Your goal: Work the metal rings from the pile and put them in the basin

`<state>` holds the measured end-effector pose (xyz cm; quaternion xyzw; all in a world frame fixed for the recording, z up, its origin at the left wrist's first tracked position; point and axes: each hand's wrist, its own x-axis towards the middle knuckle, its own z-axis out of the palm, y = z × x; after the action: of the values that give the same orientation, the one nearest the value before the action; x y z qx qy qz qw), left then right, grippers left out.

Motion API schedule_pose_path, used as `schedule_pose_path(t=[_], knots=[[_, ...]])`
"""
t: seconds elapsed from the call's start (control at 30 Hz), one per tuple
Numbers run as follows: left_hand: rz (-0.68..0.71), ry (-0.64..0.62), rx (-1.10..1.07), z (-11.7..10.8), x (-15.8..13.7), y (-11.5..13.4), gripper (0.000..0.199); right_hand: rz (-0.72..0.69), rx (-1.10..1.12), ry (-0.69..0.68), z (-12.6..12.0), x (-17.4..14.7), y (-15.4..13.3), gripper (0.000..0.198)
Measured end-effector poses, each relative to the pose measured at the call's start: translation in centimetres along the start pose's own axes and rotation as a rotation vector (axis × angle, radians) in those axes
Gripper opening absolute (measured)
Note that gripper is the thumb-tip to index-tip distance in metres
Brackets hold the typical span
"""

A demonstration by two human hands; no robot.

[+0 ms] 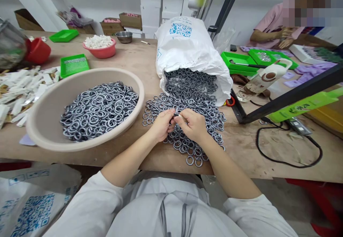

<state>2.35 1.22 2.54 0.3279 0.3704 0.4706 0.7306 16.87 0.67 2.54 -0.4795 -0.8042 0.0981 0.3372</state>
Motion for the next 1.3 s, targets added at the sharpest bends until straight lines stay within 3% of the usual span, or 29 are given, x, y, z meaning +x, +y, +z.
schedule_pose_path(t=[0.1, 0.27, 0.5, 0.63, 0.73, 0.87, 0.93, 1.0, 1.13, 1.3], knots=[[-0.016, -0.059, 0.024, 0.2, -0.4, -0.1, 0.042, 0.053, 0.035, 0.007, -0.1, 0.4, 1.0, 0.047], [-0.058, -0.203, 0.034, 0.1, -0.7, -0.1, 0.042, 0.371, -0.066, 0.015, -0.8, 1.7, 4.4, 0.046], [0.069, -0.037, -0.048, -1.7, 0.3, 1.7, 0.025, 0.300, -0.468, -0.321, 0.9, 2.1, 3.4, 0.028], [0.039, 0.009, -0.066, -2.2, 0.7, 2.0, 0.023, 0.325, -0.489, -0.363, 1.4, 2.4, 3.3, 0.025], [-0.048, 0.076, -0.108, -2.3, 1.1, 1.8, 0.018, 0.338, -0.240, -0.262, 0.8, 2.3, 4.0, 0.024], [-0.148, 0.057, -0.069, -1.7, 1.1, 1.1, 0.022, 0.378, 0.553, -0.117, 0.2, 1.6, 4.0, 0.036], [-0.165, -0.011, -0.026, -1.1, 0.8, 0.6, 0.027, 0.364, 0.809, -0.073, 0.3, 1.3, 3.3, 0.042], [-0.139, -0.063, -0.016, -0.6, 0.5, 0.3, 0.034, 0.285, 0.847, -0.030, 0.6, 1.1, 2.4, 0.039], [-0.043, -0.080, -0.036, -0.5, 0.4, 0.0, 0.042, 0.108, 0.637, 0.079, 1.3, 0.9, 1.5, 0.027], [-0.013, -0.105, -0.004, -0.9, 0.4, 0.2, 0.050, 0.210, 0.769, 0.066, 1.6, 0.8, 1.9, 0.035]])
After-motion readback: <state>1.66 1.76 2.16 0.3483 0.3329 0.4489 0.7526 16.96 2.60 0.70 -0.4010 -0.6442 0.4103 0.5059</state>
